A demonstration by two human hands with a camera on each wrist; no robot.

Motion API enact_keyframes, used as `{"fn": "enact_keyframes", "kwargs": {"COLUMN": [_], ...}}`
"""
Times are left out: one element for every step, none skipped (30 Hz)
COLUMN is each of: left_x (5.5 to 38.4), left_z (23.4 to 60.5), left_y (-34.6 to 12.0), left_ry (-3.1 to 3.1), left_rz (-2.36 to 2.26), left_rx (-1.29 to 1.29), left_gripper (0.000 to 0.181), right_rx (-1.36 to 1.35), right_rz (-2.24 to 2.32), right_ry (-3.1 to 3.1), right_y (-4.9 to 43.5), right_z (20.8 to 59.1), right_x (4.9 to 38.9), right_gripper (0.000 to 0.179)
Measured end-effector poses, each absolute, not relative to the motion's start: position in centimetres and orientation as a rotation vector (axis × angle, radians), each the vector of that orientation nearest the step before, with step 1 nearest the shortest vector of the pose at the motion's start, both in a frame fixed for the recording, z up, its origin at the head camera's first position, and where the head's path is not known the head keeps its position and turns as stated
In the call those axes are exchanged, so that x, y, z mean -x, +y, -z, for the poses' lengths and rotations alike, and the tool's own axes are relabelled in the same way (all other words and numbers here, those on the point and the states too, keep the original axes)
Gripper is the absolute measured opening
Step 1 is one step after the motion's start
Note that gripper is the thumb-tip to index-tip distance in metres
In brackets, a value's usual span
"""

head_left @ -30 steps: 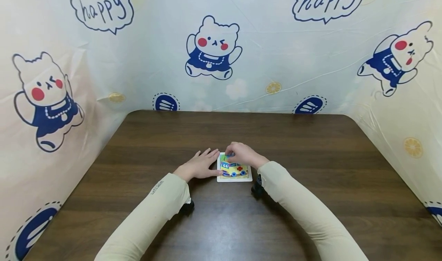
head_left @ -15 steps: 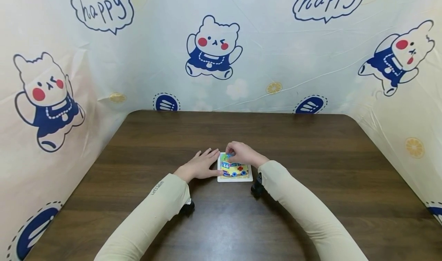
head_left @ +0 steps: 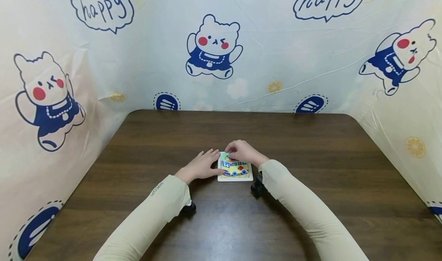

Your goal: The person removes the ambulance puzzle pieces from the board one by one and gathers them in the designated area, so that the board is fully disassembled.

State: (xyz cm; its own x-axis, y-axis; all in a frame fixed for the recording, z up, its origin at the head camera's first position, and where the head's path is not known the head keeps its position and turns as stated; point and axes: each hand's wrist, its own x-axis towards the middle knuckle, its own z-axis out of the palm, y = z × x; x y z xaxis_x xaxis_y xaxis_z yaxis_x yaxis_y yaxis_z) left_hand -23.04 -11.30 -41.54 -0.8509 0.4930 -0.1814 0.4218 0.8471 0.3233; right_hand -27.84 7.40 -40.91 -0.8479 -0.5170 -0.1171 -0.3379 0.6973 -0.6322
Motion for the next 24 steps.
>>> {"fn": "enact_keyframes", "kwargs": {"left_x": [23.08, 23.11, 23.15, 23.19, 23.23, 23.27, 23.34, 23.38, 23.41, 23.43, 23.44, 23.44, 23.43, 23.41, 23.38, 23.36, 23.34, 23.31, 23.27, 23.24, 23.2, 23.16, 23.12, 23.09], "left_z": [41.65, 41.74, 41.82, 41.92, 41.98, 42.03, 42.07, 42.1, 42.14, 42.14, 42.15, 42.18, 42.22, 42.25, 42.29, 42.32, 42.36, 42.39, 42.4, 42.4, 42.39, 42.39, 42.39, 42.41], "left_y": [-11.27, -11.24, -11.21, -11.17, -11.14, -11.09, -11.05, -11.02, -10.99, -10.97, -10.96, -10.96, -10.96, -10.96, -10.95, -10.94, -10.93, -10.92, -10.9, -10.88, -10.87, -10.85, -10.84, -10.83], "left_ry": [2.777, 2.791, 2.806, 2.822, 2.837, 2.848, 2.857, 2.863, 2.867, 2.869, 2.869, 2.87, 2.873, 2.874, 2.874, 2.873, 2.873, 2.874, 2.874, 2.875, 2.874, 2.874, 2.874, 2.875], "left_rz": [-0.409, -0.419, -0.416, -0.414, -0.41, -0.408, -0.401, -0.401, -0.401, -0.399, -0.392, -0.387, -0.384, -0.382, -0.379, -0.37, -0.367, -0.367, -0.366, -0.364, -0.358, -0.354, -0.35, -0.346], "left_rx": [-0.693, -0.698, -0.703, -0.71, -0.717, -0.721, -0.722, -0.725, -0.727, -0.726, -0.725, -0.726, -0.732, -0.736, -0.737, -0.733, -0.73, -0.732, -0.733, -0.734, -0.734, -0.737, -0.74, -0.744], "left_gripper": [0.07, 0.067, 0.064, 0.062, 0.06, 0.059, 0.059, 0.059, 0.059, 0.059, 0.059, 0.059, 0.059, 0.058, 0.058, 0.058, 0.058, 0.057, 0.057, 0.057, 0.057, 0.057, 0.057, 0.057], "right_rx": [0.672, 0.668, 0.665, 0.664, 0.662, 0.659, 0.653, 0.645, 0.637, 0.629, 0.619, 0.612, 0.604, 0.599, 0.595, 0.592, 0.591, 0.591, 0.592, 0.596, 0.6, 0.604, 0.607, 0.608], "right_rz": [0.885, 0.879, 0.88, 0.884, 0.89, 0.904, 0.924, 0.946, 0.968, 0.988, 1.006, 1.021, 1.031, 1.036, 1.04, 1.044, 1.046, 1.047, 1.047, 1.046, 1.046, 1.045, 1.044, 1.044], "right_ry": [2.623, 2.623, 2.62, 2.617, 2.615, 2.61, 2.604, 2.598, 2.592, 2.588, 2.584, 2.581, 2.581, 2.583, 2.585, 2.587, 2.591, 2.594, 2.596, 2.6, 2.601, 2.604, 2.607, 2.611], "right_y": [7.39, 7.38, 7.38, 7.39, 7.4, 7.41, 7.41, 7.43, 7.46, 7.47, 7.48, 7.5, 7.53, 7.56, 7.58, 7.6, 7.63, 7.65, 7.67, 7.66, 7.66, 7.66, 7.65, 7.64], "right_z": [40.91, 40.92, 40.94, 40.97, 41.0, 41.04, 41.07, 41.1, 41.15, 41.17, 41.2, 41.23, 41.27, 41.31, 41.35, 41.37, 41.4, 41.43, 41.48, 41.53, 41.57, 41.62, 41.7, 41.74], "right_x": [27.86, 27.88, 27.9, 27.92, 27.95, 27.98, 28.01, 28.02, 28.04, 28.06, 28.07, 28.07, 28.07, 28.08, 28.09, 28.07, 28.08, 28.09, 28.11, 28.13, 28.16, 28.18, 28.21, 28.21], "right_gripper": [0.015, 0.015, 0.015, 0.015, 0.015, 0.014, 0.014, 0.013, 0.013, 0.012, 0.011, 0.01, 0.01, 0.009, 0.008, 0.006, 0.005, 0.004, 0.004, 0.003, 0.003, 0.003, 0.003, 0.003]}}
